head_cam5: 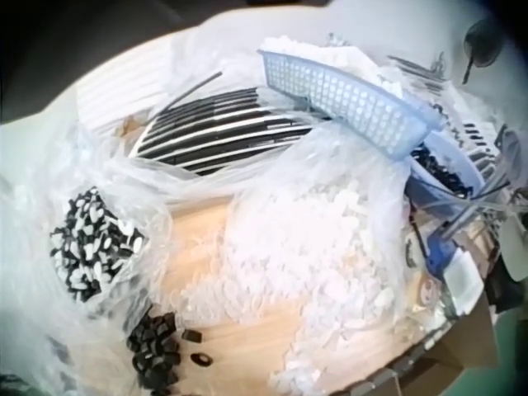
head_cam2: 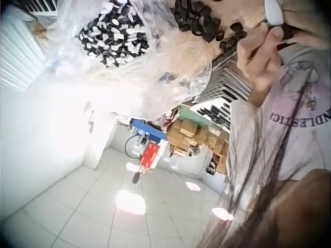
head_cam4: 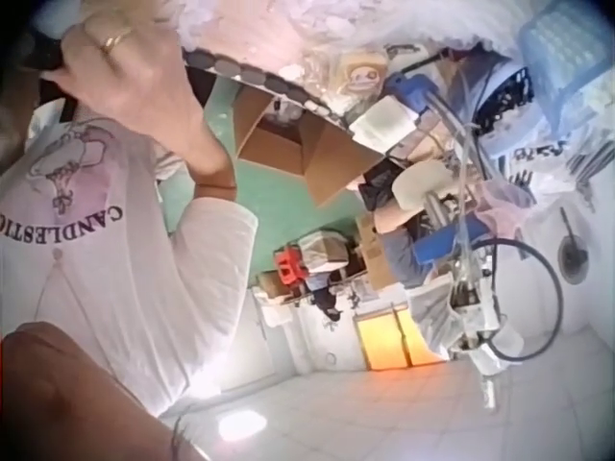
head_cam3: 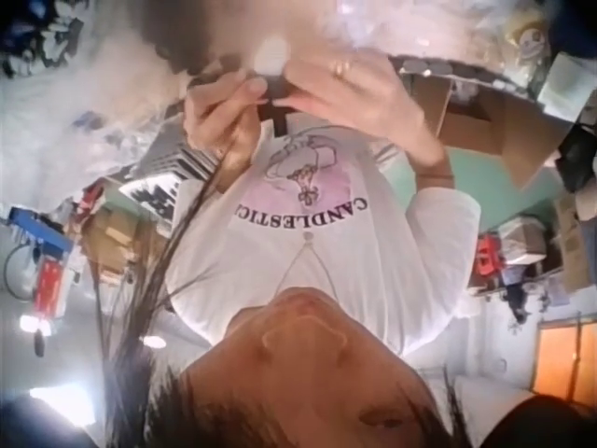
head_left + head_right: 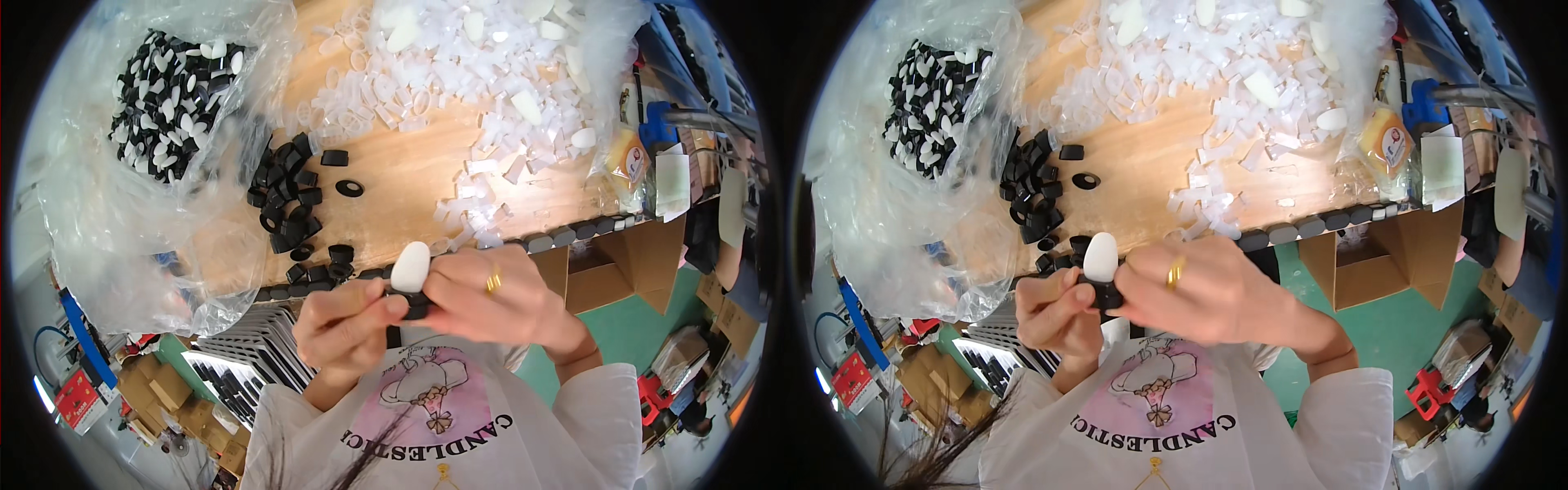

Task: Assemble small white plastic components into black circular caps at a workbench.

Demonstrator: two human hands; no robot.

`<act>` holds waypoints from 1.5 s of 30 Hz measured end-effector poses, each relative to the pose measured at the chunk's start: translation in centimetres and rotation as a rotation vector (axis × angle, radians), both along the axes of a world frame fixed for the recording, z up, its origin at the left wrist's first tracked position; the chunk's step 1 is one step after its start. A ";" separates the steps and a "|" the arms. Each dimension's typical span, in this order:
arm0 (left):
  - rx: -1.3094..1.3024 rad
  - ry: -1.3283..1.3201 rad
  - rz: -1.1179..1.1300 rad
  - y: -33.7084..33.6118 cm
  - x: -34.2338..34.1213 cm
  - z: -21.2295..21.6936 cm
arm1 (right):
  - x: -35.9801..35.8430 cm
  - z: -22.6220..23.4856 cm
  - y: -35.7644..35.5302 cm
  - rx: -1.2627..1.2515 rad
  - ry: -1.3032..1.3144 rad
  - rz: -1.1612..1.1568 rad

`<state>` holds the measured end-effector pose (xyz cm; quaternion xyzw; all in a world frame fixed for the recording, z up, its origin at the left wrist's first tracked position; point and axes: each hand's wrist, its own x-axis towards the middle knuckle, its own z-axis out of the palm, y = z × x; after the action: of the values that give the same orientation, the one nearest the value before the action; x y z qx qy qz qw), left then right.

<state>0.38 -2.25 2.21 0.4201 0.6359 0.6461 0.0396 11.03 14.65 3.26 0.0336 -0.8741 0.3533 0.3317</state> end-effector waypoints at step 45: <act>0.177 -1.450 -0.670 5.2 -1.1 -5.0 | -1.9 -2.2 0.0 -0.937 -0.076 -0.007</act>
<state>-0.73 2.93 -2.76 0.0662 0.2385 0.7598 0.6011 9.12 14.64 1.04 -0.1356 -0.6320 0.7097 0.2801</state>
